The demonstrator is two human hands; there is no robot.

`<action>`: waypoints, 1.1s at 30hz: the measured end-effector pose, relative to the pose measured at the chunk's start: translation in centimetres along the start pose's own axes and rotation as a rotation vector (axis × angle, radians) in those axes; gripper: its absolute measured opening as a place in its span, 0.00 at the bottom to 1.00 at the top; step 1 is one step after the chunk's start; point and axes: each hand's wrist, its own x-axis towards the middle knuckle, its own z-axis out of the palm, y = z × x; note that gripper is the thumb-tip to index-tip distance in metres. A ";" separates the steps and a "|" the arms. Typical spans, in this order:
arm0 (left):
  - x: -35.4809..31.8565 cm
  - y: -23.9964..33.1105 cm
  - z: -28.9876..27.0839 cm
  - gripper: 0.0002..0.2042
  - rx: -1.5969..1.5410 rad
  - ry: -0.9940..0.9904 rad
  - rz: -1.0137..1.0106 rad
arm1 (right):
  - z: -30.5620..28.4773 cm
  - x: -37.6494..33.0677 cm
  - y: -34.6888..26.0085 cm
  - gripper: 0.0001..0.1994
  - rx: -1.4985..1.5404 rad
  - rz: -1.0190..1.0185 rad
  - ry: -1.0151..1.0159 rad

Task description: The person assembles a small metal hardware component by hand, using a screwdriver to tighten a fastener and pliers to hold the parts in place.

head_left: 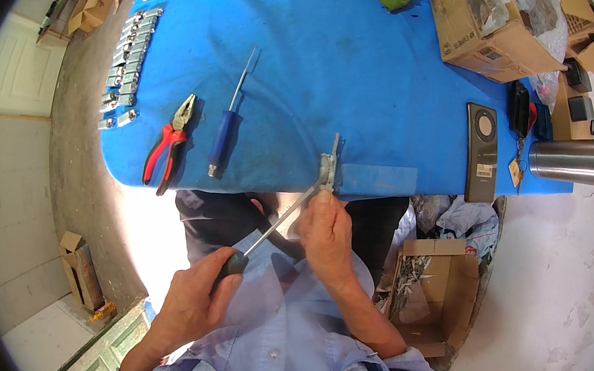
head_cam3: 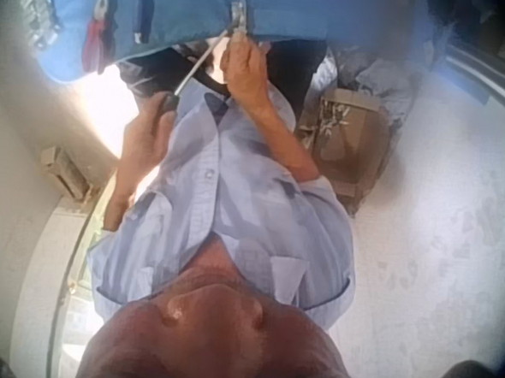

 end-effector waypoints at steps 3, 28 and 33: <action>-0.2 -0.2 0.6 0.14 0.042 0.017 0.036 | 0.4 -0.1 -0.7 0.24 -0.010 0.017 0.006; 1.1 -2.0 0.8 0.13 -0.089 -0.119 0.002 | -0.7 0.1 -1.9 0.21 -0.143 -0.001 -0.094; 1.6 -4.4 1.1 0.15 -0.396 -0.231 -0.099 | -0.6 0.1 -2.2 0.21 -0.206 -0.048 -0.086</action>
